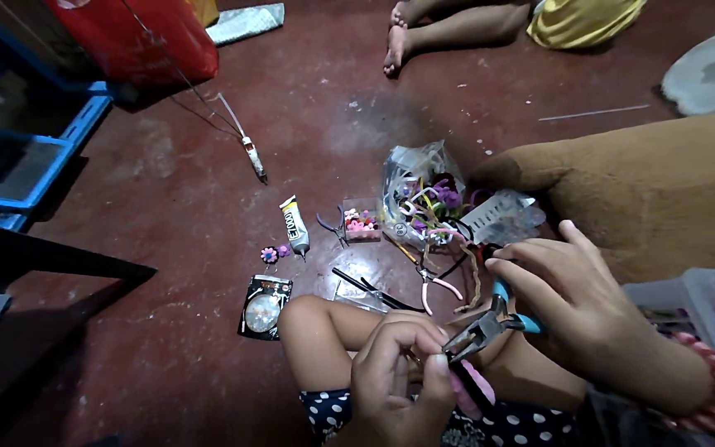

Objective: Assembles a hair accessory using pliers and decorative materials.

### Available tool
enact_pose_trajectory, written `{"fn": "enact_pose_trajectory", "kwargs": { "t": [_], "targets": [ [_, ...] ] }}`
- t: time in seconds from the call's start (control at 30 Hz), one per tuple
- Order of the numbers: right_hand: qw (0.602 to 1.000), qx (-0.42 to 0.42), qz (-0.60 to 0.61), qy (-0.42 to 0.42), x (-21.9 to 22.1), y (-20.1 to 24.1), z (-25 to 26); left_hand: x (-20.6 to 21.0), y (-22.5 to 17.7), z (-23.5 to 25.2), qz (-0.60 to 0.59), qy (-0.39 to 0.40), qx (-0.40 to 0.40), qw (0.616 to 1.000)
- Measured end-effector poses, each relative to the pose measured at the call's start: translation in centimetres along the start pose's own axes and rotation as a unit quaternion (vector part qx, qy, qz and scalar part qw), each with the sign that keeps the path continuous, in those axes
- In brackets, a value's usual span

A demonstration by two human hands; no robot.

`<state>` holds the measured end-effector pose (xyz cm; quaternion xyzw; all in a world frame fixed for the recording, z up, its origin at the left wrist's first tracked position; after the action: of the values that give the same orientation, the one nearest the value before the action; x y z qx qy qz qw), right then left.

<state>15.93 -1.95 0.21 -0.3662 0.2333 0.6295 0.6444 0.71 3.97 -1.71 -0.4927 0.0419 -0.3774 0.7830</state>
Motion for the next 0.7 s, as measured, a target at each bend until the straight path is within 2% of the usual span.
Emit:
{"fn": "enact_pose_trajectory", "kwargs": {
  "t": [0.17,0.7],
  "targets": [
    [0.999,-0.021,0.039,0.002,0.07,-0.45,-0.18,0.23,-0.24,-0.01,0.023,0.021,0.007,0.999],
    [1.0,-0.009,0.012,0.016,-0.13,-0.59,0.04,0.55,-0.11,-0.13,0.024,0.026,0.012,0.999]
  ]
}}
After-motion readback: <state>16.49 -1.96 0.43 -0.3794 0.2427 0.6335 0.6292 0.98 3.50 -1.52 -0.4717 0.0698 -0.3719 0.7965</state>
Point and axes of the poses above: each hand's wrist, its own z-axis towards the middle knuckle, its own x-axis out of the palm, y = z × x, the point moved 6 cm from there along z, towards the middle knuckle, and after that the axes turned 11 degrees about -z, right-handed, at the moved point
